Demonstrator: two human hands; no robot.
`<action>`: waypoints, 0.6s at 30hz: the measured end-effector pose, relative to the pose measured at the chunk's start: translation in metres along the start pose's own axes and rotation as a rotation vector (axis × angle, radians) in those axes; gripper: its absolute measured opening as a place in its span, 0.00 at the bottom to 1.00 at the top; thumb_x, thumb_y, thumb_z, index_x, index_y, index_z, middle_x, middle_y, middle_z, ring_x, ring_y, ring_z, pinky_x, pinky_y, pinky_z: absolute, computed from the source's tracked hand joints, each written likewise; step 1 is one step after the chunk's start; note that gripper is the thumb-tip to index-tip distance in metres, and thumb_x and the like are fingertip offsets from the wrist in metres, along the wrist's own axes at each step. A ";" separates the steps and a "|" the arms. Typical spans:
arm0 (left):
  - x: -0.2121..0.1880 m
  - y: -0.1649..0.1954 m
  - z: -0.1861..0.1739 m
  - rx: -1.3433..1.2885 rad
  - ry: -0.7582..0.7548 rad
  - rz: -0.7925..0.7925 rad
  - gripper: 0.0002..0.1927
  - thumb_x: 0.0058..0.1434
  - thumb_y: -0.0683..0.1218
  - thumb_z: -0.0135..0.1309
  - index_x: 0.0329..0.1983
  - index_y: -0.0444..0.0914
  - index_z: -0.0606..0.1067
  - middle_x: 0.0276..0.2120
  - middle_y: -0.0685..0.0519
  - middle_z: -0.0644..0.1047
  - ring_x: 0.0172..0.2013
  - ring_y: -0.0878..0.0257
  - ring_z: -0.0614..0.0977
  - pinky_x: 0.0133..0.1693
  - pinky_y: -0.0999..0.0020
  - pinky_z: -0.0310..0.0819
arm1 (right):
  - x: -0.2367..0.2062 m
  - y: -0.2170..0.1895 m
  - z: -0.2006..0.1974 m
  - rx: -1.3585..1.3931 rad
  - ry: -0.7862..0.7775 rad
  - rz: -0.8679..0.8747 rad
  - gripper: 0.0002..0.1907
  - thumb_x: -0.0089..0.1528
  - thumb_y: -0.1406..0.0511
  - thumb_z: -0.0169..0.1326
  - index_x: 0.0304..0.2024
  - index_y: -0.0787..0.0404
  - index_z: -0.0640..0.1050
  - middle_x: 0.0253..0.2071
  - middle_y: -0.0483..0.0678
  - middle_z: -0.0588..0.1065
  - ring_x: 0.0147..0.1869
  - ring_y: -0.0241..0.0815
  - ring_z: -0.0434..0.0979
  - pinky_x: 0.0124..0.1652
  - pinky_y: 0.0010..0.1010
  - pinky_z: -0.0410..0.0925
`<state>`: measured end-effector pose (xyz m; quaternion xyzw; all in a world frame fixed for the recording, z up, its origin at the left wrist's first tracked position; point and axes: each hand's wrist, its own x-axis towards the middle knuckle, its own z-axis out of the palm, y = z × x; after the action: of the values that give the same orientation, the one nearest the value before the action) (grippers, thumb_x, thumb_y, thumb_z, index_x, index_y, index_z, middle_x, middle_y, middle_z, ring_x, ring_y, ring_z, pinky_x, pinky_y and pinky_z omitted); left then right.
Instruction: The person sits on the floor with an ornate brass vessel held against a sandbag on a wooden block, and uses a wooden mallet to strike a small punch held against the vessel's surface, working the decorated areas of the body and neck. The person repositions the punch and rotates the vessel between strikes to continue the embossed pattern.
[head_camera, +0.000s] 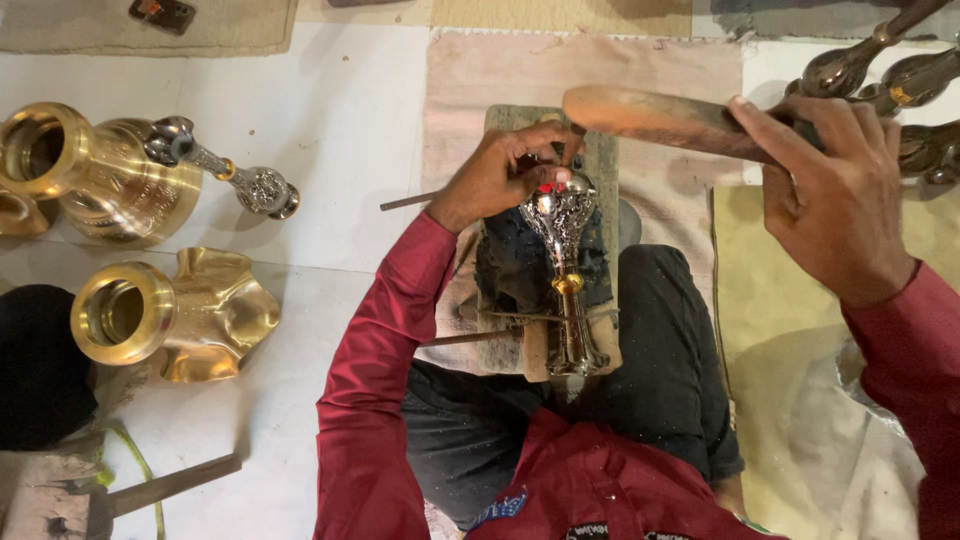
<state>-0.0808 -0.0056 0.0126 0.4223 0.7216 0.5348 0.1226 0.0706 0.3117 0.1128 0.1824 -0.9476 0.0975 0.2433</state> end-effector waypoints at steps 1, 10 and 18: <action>0.000 0.001 -0.001 -0.021 0.009 0.026 0.22 0.66 0.35 0.61 0.63 0.42 0.76 0.35 0.54 0.84 0.40 0.69 0.86 0.53 0.64 0.86 | 0.000 0.000 -0.001 0.002 0.001 0.001 0.33 0.59 0.79 0.60 0.68 0.64 0.74 0.53 0.59 0.74 0.51 0.56 0.77 0.50 0.46 0.72; -0.005 0.008 0.002 -0.025 0.068 -0.039 0.21 0.66 0.37 0.63 0.61 0.43 0.76 0.32 0.54 0.84 0.31 0.71 0.82 0.35 0.72 0.81 | 0.011 -0.018 -0.013 0.399 0.041 0.147 0.32 0.64 0.74 0.55 0.71 0.61 0.69 0.56 0.59 0.70 0.54 0.50 0.72 0.47 0.42 0.68; -0.004 0.009 0.000 -0.134 0.034 0.119 0.07 0.68 0.36 0.60 0.44 0.42 0.79 0.49 0.53 0.80 0.38 0.72 0.83 0.39 0.72 0.83 | 0.013 -0.018 -0.019 -0.129 -0.011 -0.070 0.34 0.59 0.75 0.60 0.68 0.54 0.73 0.49 0.52 0.73 0.50 0.49 0.75 0.47 0.42 0.71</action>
<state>-0.0745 -0.0078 0.0200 0.4460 0.6598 0.5953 0.1065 0.0747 0.2963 0.1372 0.2000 -0.9462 0.0265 0.2528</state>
